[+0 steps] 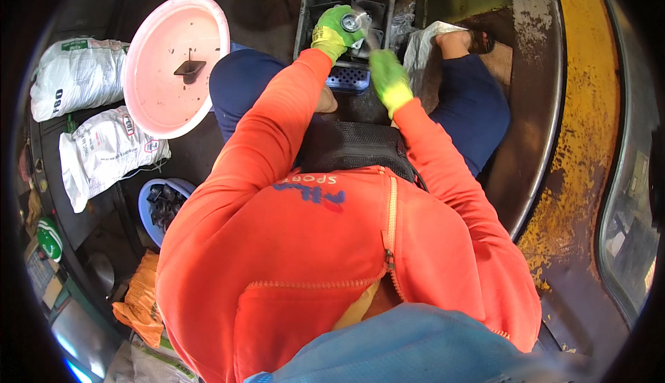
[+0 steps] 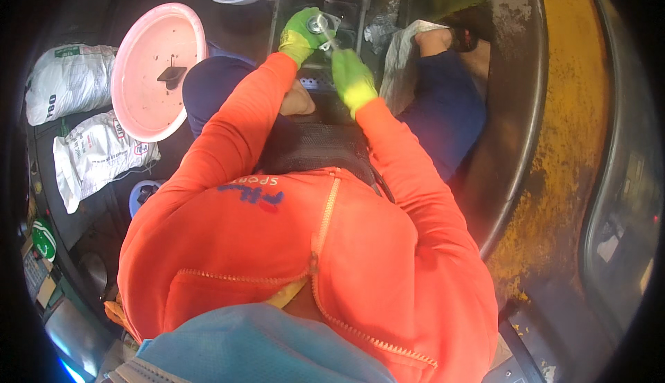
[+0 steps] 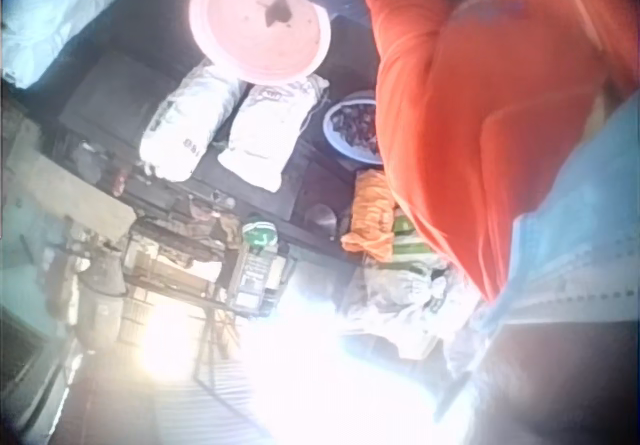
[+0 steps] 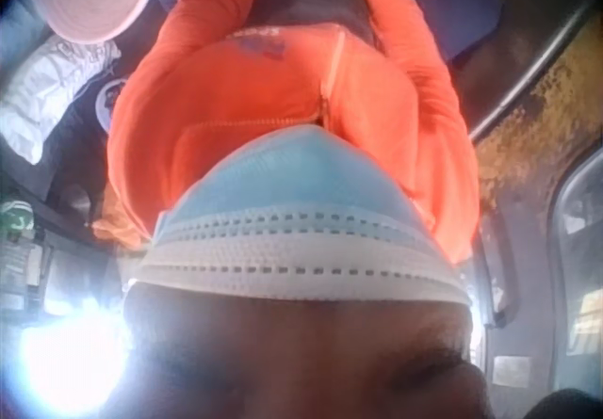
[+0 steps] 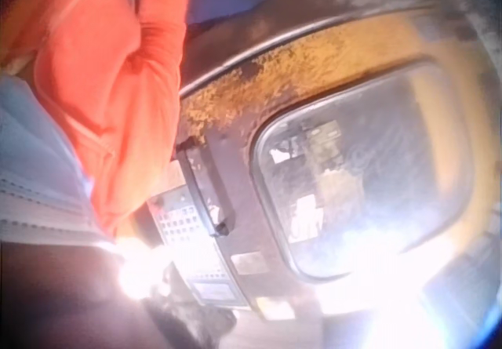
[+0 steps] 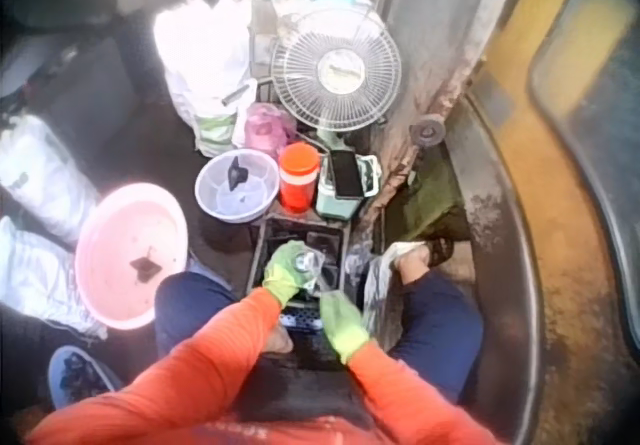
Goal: The person sits on the floor and uses a metal tool to scrape and clean small black plastic parts. They repeatedly pick up parts, scrape them, and place them into a white bowl.
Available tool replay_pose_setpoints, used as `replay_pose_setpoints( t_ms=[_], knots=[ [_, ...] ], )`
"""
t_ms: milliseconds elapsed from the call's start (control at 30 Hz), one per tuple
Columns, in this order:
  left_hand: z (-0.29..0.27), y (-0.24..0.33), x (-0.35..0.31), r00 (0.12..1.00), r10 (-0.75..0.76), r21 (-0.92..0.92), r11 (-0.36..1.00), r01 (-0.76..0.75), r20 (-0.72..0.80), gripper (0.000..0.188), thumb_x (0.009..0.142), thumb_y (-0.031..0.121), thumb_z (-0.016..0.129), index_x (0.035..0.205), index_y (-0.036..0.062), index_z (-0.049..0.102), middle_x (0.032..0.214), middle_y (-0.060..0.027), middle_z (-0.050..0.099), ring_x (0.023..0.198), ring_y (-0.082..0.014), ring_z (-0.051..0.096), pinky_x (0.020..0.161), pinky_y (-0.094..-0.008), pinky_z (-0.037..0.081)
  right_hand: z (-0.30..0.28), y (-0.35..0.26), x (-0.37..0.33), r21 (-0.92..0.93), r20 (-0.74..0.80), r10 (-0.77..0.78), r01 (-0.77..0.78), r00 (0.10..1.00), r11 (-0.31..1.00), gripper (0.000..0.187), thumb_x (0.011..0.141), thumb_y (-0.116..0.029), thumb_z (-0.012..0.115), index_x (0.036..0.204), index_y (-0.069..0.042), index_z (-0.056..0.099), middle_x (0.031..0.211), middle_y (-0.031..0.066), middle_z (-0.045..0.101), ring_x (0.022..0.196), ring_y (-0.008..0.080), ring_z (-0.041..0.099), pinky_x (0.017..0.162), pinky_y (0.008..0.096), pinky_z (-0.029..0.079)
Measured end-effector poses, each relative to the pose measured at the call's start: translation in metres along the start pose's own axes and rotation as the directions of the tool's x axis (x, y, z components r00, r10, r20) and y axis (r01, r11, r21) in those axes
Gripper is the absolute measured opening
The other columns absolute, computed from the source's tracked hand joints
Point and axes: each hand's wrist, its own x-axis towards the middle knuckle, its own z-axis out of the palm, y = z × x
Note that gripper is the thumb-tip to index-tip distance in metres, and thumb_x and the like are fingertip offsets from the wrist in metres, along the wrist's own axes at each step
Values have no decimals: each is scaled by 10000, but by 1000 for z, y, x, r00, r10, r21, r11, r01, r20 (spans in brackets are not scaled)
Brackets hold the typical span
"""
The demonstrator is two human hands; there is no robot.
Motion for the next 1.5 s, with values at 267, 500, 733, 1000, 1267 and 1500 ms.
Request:
replay_pose_setpoints(
  t_ms=[267,500,733,1000,1267,1500],
  knots=[
    [2,-11,3,998,-23,33,999,21,66,558,596,368,855,1025,74,653,1064,-139,649,1012,-328,608,889,-409,487,5,15,-6,230,-216,-199,248,956,941,354,997,-348,429,1003,-32,588,926,240,624,887,473,582,762,511,452],
    [0,3,6,997,-39,-64,997,34,-71,466,564,372,863,893,93,687,916,-114,680,916,-361,616,799,-431,496,11,5,1,9,-62,77,-76,995,997,239,991,-271,540,925,-48,594,771,82,572,706,148,511,668,275,431],
    [-44,49,21,910,-366,-855,392,338,192,387,767,297,771,1060,65,671,1023,-90,695,925,-213,660,803,-354,516,-37,-26,-29,458,-238,-139,238,961,856,253,997,-131,540,1205,7,579,1016,11,615,802,64,525,740,208,444],
    [-77,80,13,987,153,-341,927,-157,-39,388,771,230,751,1111,100,616,1067,-55,651,987,-203,638,846,-344,512,-55,-75,-53,151,-257,-427,473,867,868,295,967,-91,538,1237,25,565,1097,182,659,979,265,661,842,313,495],
    [-74,77,12,976,188,-500,859,-110,108,307,775,163,755,1050,83,644,1007,-40,667,903,-169,643,785,-312,540,-60,-84,-58,60,-128,-221,230,967,971,234,986,-139,517,1183,-48,604,965,161,664,833,224,667,737,321,500],
    [-78,86,9,971,99,-691,718,83,219,321,799,164,742,1089,74,637,1002,-32,675,899,-133,633,784,-288,535,-61,-82,-63,-90,11,-54,55,998,994,252,996,-126,508,1214,-24,583,994,127,676,877,177,639,781,296,482]
  ],
)
